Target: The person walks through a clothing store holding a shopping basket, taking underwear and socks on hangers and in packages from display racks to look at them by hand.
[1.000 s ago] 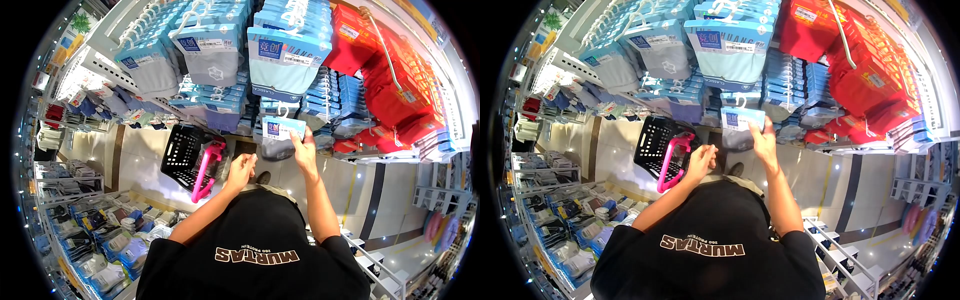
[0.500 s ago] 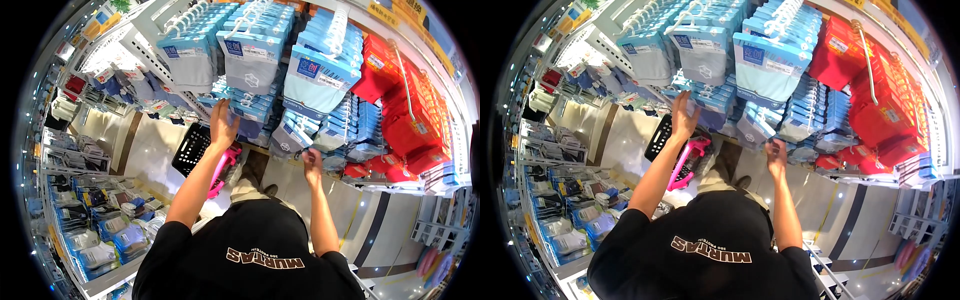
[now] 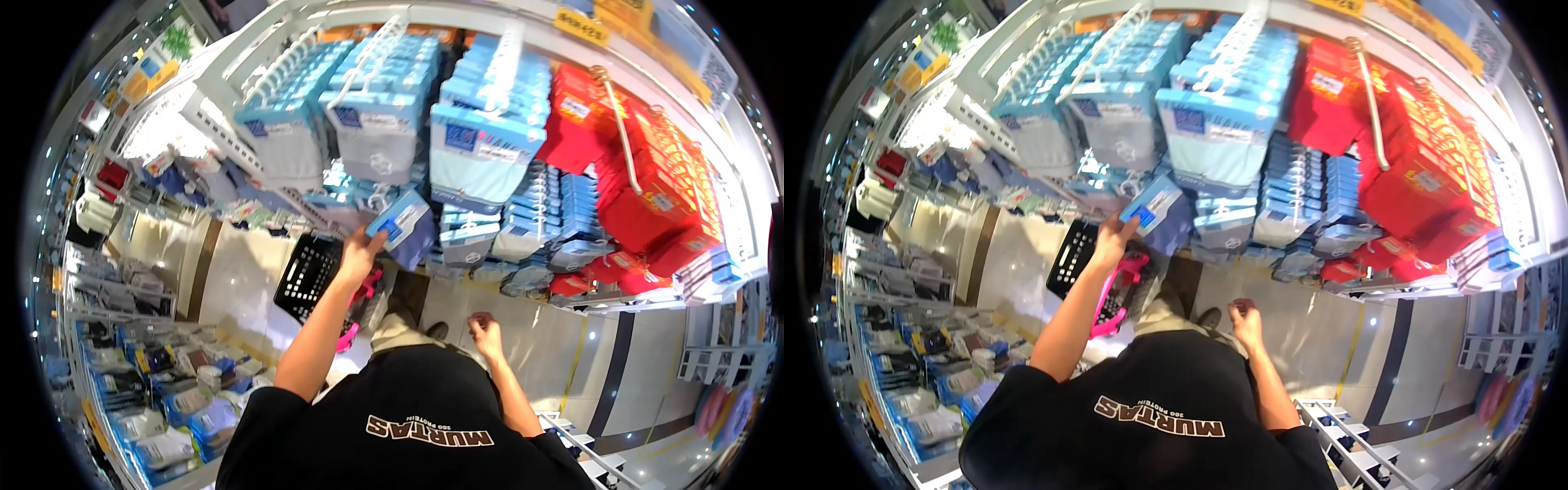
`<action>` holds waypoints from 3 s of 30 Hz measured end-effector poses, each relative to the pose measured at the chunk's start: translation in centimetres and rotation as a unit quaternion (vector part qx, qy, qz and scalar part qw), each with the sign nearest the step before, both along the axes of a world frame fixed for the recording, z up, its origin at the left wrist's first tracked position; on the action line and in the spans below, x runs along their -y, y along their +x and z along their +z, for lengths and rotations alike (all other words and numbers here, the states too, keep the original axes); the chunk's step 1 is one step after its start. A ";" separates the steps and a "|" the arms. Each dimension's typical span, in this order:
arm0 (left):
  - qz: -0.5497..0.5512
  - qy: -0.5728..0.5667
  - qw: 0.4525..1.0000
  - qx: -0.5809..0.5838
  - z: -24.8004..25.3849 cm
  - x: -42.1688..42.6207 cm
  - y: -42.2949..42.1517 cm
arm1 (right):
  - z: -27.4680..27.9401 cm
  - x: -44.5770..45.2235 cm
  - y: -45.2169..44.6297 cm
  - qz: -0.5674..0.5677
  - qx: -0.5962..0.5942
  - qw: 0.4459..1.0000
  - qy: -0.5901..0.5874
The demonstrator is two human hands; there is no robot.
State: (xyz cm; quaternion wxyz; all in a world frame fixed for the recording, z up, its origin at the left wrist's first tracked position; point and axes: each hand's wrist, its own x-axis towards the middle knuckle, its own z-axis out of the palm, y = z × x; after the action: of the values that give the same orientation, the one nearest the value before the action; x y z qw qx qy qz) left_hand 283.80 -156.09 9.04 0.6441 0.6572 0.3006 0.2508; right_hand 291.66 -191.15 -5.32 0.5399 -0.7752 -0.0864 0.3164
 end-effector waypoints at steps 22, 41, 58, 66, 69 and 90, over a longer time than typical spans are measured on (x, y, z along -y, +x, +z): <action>-0.307 -0.180 0.933 -0.050 -1.9 13.7 -5.0 | 12.0 -5.0 2.3 -0.051 -0.053 0.972 0.222; -0.201 -0.204 0.958 -0.010 4.5 15.9 -1.7 | 13.2 -5.3 -1.1 -0.027 -0.183 0.956 0.229; -0.306 0.009 0.941 -0.147 3.4 11.6 -2.4 | 12.2 -6.1 0.0 -0.126 -0.306 0.885 0.327; -0.243 -0.098 0.959 -0.107 2.0 11.9 -2.9 | 11.6 -6.6 -0.7 -0.062 -0.081 0.965 0.242; -0.187 -0.129 0.973 -0.040 -0.1 10.3 -2.8 | 12.3 -6.7 -0.7 -0.031 -0.001 0.979 0.202; 0.021 -0.186 0.971 0.146 -0.3 -3.1 0.4 | 8.4 -4.5 -1.1 0.070 -0.045 0.994 0.076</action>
State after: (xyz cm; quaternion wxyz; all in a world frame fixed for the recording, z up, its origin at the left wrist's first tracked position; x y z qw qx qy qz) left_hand 284.21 -153.01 8.74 0.7867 0.4756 0.2581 0.2970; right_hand 290.56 -186.60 3.09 0.5772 -0.7089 -0.1403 0.3803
